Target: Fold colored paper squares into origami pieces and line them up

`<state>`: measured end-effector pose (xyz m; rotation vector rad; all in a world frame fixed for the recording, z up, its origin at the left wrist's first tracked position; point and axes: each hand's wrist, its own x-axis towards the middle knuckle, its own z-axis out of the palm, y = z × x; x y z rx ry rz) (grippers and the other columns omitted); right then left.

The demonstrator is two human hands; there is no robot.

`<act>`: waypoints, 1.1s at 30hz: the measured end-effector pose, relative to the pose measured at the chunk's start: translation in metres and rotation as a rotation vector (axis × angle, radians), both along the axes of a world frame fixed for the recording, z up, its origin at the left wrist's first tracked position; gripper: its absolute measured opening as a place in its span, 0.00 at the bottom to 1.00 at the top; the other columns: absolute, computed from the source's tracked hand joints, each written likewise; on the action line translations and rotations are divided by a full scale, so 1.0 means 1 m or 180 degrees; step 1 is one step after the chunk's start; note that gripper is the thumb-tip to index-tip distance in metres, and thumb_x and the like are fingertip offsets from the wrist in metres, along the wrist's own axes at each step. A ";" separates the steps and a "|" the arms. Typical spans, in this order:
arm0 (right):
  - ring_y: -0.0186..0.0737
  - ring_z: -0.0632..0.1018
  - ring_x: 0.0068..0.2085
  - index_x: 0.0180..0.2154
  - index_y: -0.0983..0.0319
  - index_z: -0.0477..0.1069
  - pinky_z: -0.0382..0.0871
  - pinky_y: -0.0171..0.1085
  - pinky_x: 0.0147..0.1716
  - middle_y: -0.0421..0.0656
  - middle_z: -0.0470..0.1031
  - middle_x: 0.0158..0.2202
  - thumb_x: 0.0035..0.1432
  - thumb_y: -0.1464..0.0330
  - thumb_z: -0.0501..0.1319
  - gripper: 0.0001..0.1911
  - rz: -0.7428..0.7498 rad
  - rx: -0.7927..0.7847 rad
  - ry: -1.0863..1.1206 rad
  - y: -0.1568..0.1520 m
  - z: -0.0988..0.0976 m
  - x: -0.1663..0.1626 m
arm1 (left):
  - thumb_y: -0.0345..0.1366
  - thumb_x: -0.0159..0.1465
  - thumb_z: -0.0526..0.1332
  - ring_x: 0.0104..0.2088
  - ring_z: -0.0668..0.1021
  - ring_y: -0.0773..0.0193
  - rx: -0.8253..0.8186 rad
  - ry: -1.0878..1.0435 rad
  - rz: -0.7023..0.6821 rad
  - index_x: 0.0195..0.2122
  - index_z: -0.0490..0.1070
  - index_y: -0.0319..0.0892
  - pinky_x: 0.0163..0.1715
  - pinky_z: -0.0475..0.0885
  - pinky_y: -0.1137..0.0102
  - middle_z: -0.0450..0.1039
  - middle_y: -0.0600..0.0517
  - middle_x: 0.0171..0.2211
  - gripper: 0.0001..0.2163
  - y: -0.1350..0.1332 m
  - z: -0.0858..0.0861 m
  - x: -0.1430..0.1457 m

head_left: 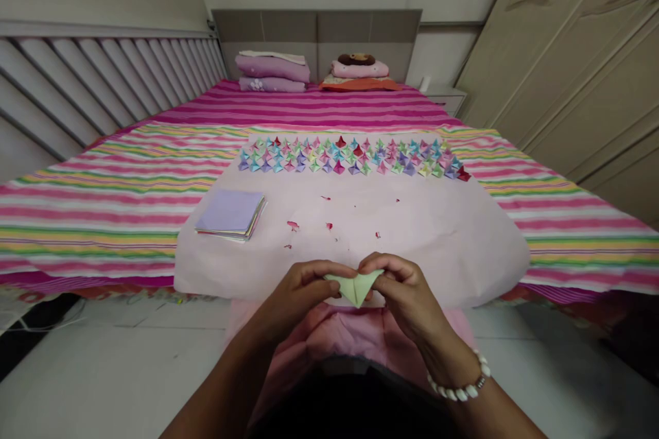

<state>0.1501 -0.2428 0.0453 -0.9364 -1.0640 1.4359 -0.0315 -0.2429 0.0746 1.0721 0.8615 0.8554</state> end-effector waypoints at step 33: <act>0.35 0.76 0.32 0.32 0.56 0.80 0.75 0.34 0.29 0.41 0.72 0.36 0.52 0.74 0.62 0.09 0.0357 0.0595 -0.0293 -0.001 0.001 0.007 | 0.34 0.57 0.64 0.26 0.72 0.70 0.0210 0.0172 0.0467 0.32 0.79 0.40 0.28 0.67 0.75 0.75 0.54 0.25 0.05 0.002 -0.001 0.011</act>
